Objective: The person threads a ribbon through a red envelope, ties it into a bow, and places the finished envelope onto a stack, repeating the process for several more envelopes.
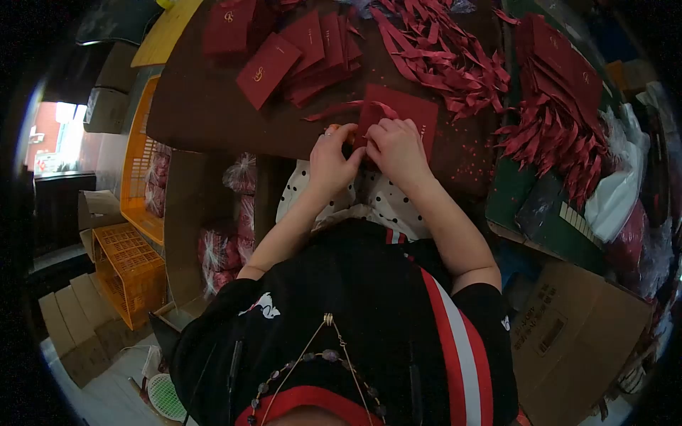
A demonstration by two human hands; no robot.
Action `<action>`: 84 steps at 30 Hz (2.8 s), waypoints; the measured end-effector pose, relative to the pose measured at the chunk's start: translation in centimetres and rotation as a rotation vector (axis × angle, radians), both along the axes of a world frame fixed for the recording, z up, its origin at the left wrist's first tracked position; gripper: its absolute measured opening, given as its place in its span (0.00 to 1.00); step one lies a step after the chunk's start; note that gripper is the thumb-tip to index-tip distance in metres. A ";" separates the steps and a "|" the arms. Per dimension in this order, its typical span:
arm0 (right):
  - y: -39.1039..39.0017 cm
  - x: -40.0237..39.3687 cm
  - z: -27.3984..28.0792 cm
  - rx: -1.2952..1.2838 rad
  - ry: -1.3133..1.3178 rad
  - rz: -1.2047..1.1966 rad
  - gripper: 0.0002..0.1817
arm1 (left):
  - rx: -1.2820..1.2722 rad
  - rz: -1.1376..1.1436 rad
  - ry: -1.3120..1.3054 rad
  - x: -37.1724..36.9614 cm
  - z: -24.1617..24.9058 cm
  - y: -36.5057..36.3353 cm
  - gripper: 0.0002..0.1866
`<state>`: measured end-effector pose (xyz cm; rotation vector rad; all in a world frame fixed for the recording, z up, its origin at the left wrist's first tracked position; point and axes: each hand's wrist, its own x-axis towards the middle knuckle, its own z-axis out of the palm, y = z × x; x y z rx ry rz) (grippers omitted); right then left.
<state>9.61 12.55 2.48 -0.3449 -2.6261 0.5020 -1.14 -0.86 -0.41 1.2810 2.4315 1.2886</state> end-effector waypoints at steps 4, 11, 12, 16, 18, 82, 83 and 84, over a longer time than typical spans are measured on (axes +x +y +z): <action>-0.7 -0.4 0.5 -0.023 -0.046 -0.011 0.06 | -0.036 0.007 -0.054 0.0 0.2 -0.1 0.21; -0.6 -0.6 1.1 -0.151 -0.116 -0.061 0.06 | 0.081 0.050 -0.045 1.2 0.0 0.2 0.16; -0.6 -0.5 1.3 -0.110 -0.121 -0.052 0.06 | 0.081 0.049 -0.046 1.3 0.2 0.2 0.16; -0.5 -0.5 1.5 0.013 -0.121 -0.056 0.06 | 0.048 0.042 -0.185 1.1 1.2 0.2 0.16; -0.2 -0.4 1.7 -0.129 -0.159 -0.018 0.07 | 0.024 0.050 -0.202 1.1 1.2 0.2 0.17; 2.4 4.1 -2.3 -0.120 -0.054 -0.111 0.56 | -0.158 0.174 0.441 -5.7 2.1 -5.6 0.23; 2.4 4.6 -1.5 -0.114 -0.055 -0.116 0.56 | -0.122 0.078 0.406 -5.1 2.6 -5.3 0.26; 2.2 5.2 -0.3 -0.116 -0.149 -0.050 0.57 | -0.083 -0.016 0.367 -4.4 3.1 -4.9 0.29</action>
